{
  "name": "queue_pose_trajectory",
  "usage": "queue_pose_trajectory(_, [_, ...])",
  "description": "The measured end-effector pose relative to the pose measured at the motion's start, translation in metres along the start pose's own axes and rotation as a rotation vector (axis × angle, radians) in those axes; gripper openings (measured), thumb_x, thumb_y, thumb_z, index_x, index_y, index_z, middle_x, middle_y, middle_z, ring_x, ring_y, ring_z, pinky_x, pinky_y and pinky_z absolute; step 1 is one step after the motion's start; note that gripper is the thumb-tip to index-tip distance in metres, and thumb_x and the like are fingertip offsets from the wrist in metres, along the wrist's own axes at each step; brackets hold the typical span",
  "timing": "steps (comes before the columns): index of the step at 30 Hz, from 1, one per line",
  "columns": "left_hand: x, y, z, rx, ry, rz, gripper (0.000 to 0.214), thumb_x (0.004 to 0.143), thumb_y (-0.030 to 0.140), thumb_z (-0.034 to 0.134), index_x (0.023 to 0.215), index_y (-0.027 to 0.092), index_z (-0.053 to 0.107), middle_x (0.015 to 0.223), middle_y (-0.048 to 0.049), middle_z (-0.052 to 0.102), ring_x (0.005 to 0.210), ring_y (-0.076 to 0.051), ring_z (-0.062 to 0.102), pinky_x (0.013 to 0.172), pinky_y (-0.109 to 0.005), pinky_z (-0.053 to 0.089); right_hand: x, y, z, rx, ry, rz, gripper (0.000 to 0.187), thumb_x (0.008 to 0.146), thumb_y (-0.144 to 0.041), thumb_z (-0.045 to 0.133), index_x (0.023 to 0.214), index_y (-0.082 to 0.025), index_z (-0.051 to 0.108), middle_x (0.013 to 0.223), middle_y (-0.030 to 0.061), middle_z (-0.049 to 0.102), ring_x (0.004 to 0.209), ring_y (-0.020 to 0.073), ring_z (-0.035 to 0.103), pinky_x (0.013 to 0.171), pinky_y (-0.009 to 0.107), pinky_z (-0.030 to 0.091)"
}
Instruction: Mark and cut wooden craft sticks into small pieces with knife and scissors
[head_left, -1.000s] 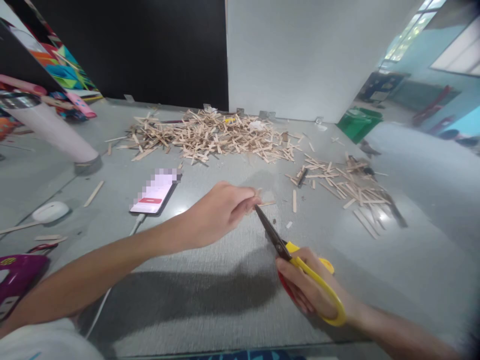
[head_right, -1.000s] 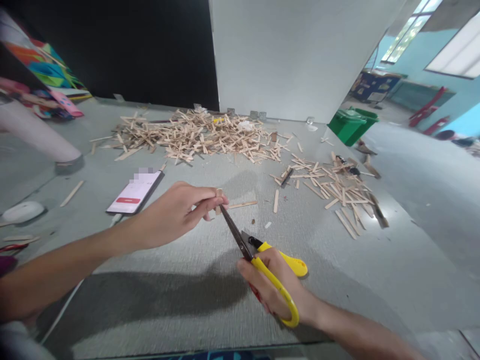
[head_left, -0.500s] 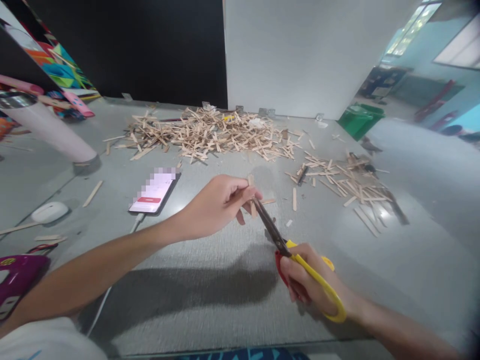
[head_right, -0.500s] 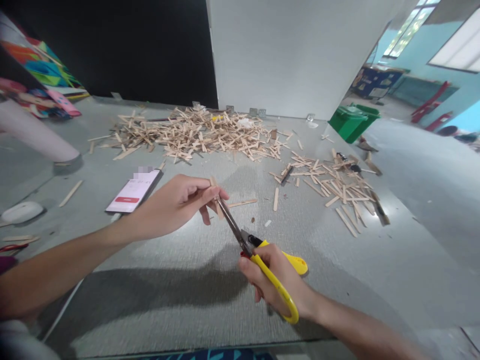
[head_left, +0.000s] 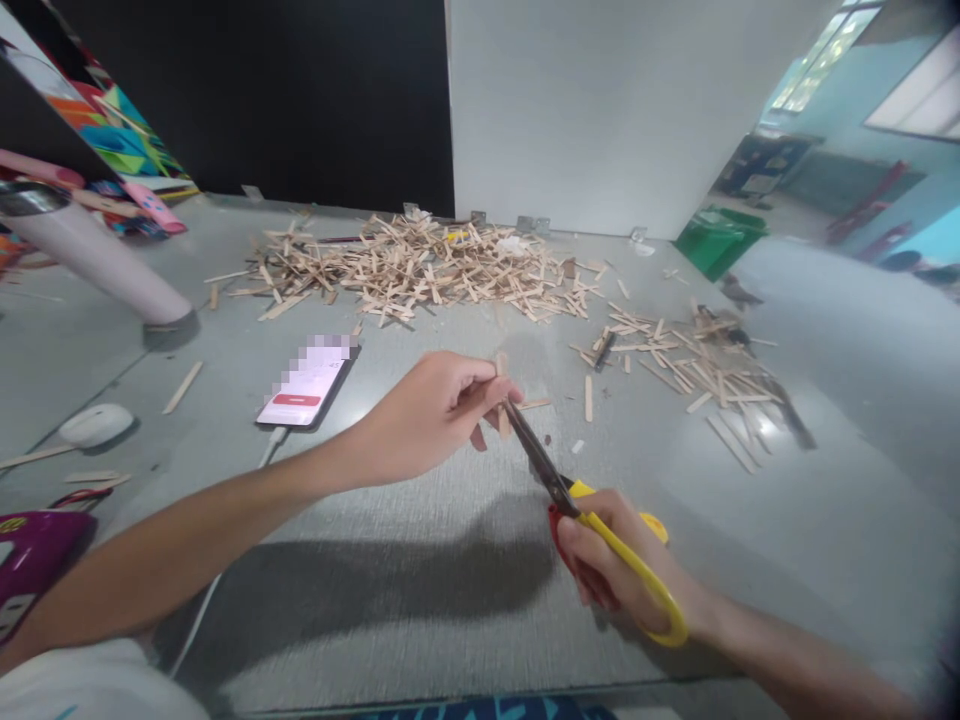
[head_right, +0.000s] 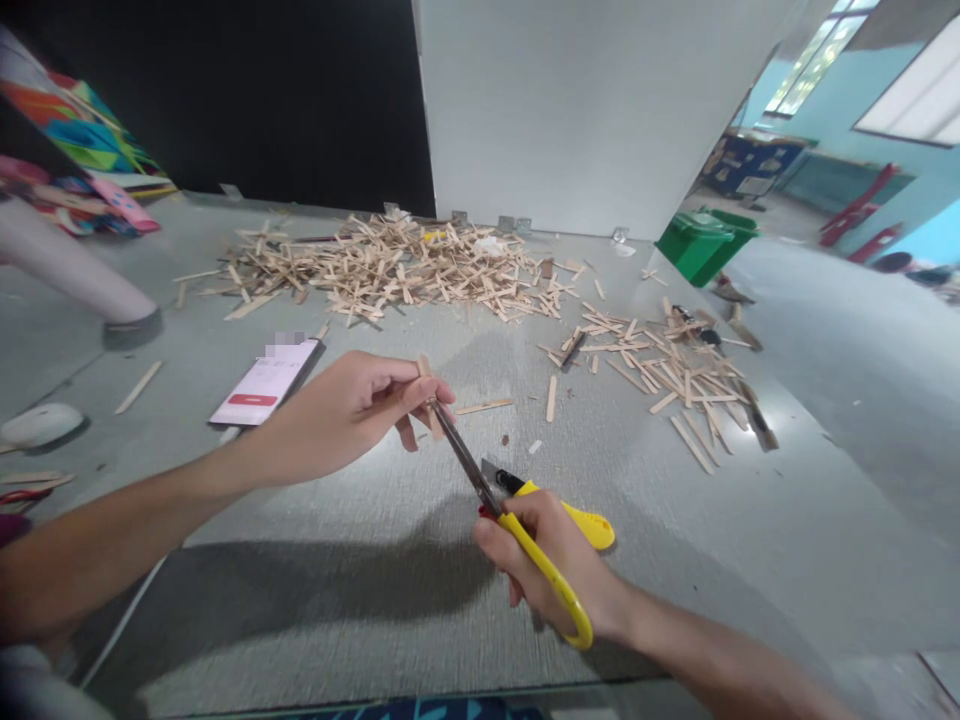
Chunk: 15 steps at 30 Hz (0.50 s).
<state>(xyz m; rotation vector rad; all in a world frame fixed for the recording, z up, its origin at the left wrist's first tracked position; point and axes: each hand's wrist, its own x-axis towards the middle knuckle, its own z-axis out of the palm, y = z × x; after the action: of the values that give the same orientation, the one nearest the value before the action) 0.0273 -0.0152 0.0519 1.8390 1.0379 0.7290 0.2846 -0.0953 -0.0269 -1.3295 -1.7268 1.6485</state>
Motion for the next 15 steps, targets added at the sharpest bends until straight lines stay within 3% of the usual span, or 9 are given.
queue_pose_trajectory(5, [-0.0005,-0.0009,0.003,-0.017,-0.01,0.0,0.044,0.114,0.038,0.05,0.086,0.012,0.072,0.103,-0.0138,0.082,0.074,-0.015,0.076,0.061,-0.022,0.066,0.0014,-0.0012,0.002,0.004,-0.009,-0.006,0.061,0.103,-0.068,0.053,0.062,-0.023,0.046,0.046,-0.0039,0.047,0.039,0.0087,0.043,0.04,0.019,0.034])
queue_pose_trajectory(10, [-0.0013,-0.0015,0.0042,-0.027,-0.014,-0.008,0.044,0.114,0.04,0.05,0.086,0.013,0.071,0.103,-0.0134,0.082,0.073,-0.015,0.077,0.061,-0.023,0.066,0.0006,-0.0038,0.0056,-0.06,0.063,0.008,0.059,0.102,-0.068,0.053,0.064,-0.024,0.043,0.049,-0.0058,0.043,0.041,0.0101,0.048,0.042,0.019,0.037])
queue_pose_trajectory(15, [-0.0023,-0.0015,0.0056,-0.062,0.002,0.011,0.041,0.113,0.04,0.051,0.093,0.013,0.073,0.099,-0.0115,0.083,0.072,-0.016,0.077,0.061,-0.024,0.066,-0.0005,-0.0028,0.0062,-0.071,0.061,-0.007,0.06,0.102,-0.071,0.051,0.065,-0.024,0.043,0.049,-0.0056,0.044,0.04,0.0096,0.044,0.04,0.02,0.033])
